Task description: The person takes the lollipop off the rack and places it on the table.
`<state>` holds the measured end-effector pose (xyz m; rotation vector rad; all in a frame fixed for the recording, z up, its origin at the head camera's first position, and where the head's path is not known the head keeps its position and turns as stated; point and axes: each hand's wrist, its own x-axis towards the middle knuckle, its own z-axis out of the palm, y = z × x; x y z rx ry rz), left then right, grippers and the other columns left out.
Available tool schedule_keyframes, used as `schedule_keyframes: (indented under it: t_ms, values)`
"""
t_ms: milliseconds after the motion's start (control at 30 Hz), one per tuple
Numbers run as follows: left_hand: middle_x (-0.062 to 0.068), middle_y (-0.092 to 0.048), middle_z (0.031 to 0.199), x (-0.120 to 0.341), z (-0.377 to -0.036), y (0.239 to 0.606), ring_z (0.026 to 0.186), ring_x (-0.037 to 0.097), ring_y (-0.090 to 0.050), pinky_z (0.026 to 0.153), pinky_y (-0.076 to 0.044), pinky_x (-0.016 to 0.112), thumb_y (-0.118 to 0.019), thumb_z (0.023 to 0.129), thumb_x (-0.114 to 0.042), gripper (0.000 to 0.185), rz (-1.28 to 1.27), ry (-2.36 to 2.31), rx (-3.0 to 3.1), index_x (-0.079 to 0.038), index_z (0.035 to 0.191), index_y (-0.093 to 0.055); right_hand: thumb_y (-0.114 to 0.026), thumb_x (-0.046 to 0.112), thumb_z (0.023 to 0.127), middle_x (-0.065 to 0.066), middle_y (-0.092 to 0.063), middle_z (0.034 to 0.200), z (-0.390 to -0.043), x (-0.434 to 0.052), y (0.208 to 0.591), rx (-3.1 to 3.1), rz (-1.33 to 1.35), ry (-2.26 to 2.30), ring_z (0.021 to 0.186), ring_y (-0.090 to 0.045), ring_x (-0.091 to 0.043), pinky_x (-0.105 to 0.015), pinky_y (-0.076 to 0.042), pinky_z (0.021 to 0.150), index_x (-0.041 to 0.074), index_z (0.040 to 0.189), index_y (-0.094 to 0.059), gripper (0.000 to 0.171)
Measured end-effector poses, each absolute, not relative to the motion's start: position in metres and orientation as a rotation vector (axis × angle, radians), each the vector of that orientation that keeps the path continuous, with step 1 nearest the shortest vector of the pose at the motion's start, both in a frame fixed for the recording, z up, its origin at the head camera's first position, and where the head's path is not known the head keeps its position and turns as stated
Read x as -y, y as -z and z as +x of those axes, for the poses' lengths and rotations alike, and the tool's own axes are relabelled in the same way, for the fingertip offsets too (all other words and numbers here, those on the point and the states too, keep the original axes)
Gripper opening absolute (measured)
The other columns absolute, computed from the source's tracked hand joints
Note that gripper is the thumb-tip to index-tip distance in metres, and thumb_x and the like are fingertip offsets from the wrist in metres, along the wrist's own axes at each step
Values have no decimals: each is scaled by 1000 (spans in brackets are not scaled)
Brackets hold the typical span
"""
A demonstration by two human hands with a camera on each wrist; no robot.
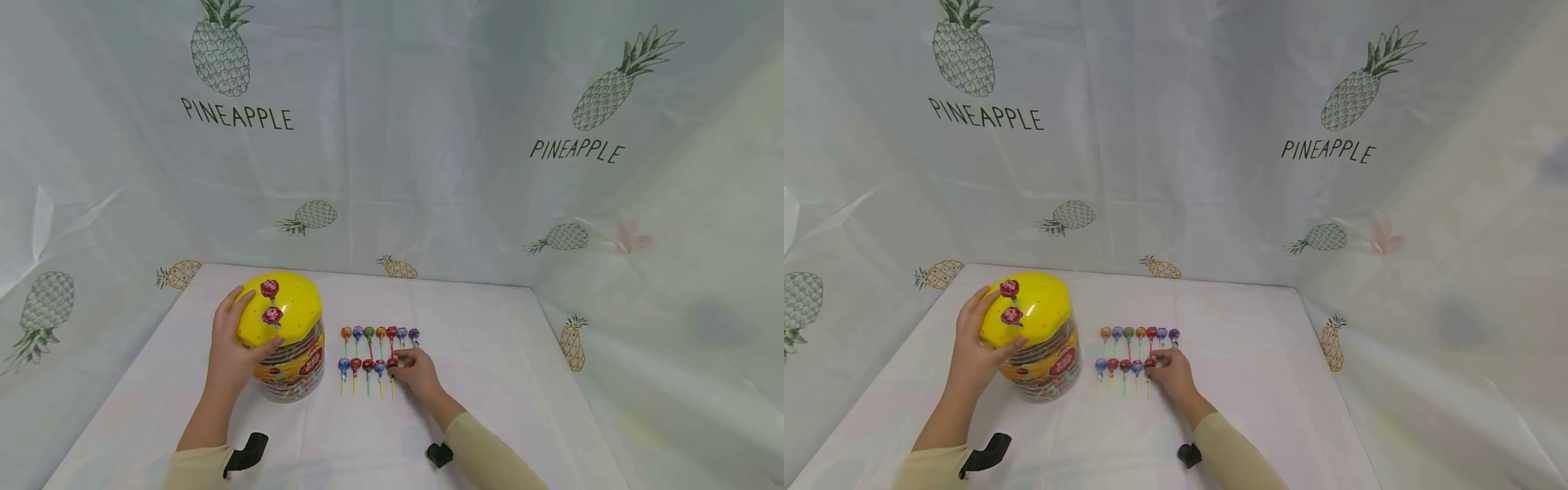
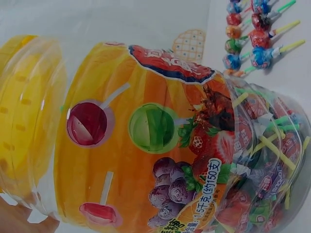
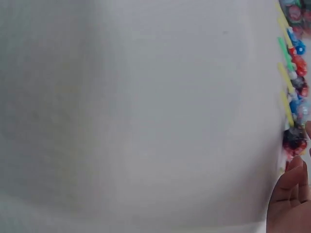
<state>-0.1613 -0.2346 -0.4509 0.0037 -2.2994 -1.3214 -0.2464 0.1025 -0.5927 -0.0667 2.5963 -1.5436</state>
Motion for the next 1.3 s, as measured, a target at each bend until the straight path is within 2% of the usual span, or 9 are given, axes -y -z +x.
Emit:
schedule_keyframes:
  t_ms: [167,300,533,667,833,1000,1167,1300]
  values:
    - [5,-17,158,234,-161,454,137,36,-26,100,-38,63,-83,78,-19,84,23,1307,2291,-15,149,-38,-78,9,82,-9,-61,109,-241,-101,573,-2537,-83,1653,75,-54,-17,-27,-47,57,6,114,-72,33]
    - [4,-17,158,232,-160,454,137,36,-26,101,-38,64,-84,78,-19,84,38,1311,2276,-15,149,-38,-79,11,81,-8,-63,107,-238,-93,550,-2556,-174,1715,76,-55,-16,-25,-47,56,5,112,-72,32]
    - [4,-18,158,225,-157,452,138,37,-24,101,-36,65,-83,78,-19,82,51,1327,2245,-15,148,-40,-80,10,81,-9,-65,105,-231,-72,504,-2496,-352,1868,82,-55,-17,-22,-48,58,9,106,-74,26]
    - [3,-18,158,222,-157,454,138,36,-24,101,-36,65,-84,77,-19,83,73,1304,2238,-16,147,-41,-77,4,83,-15,-65,105,-219,-57,468,-2421,-456,1937,83,-56,-19,-21,-48,63,3,107,-73,24]
    - [4,-19,157,221,-156,454,138,37,-24,101,-35,66,-84,76,-19,83,93,1271,2239,-16,147,-41,-75,3,84,-11,-65,104,-206,-38,434,-2360,-561,1983,83,-57,-20,-22,-49,65,3,106,-73,22]
    - [4,-18,158,220,-154,451,138,38,-24,100,-36,66,-83,77,-19,83,113,1269,2256,-16,148,-40,-74,3,85,-20,-63,105,-200,-23,412,-2306,-705,2022,80,-58,-23,-21,-50,65,0,105,-72,20]
    - [5,-19,157,220,-154,452,137,39,-25,99,-37,66,-82,77,-17,82,111,1262,2253,-15,148,-40,-74,2,85,-14,-62,100,-197,-8,398,-2280,-796,2018,72,-56,-23,-22,-49,65,0,103,-72,19]
    - [6,-18,157,220,-154,453,136,39,-26,99,-38,66,-82,78,-17,81,96,1253,2249,-14,147,-40,-74,1,85,-7,-62,98,-204,5,401,-2287,-849,1994,74,-53,-18,-24,-47,69,-1,103,-72,18]
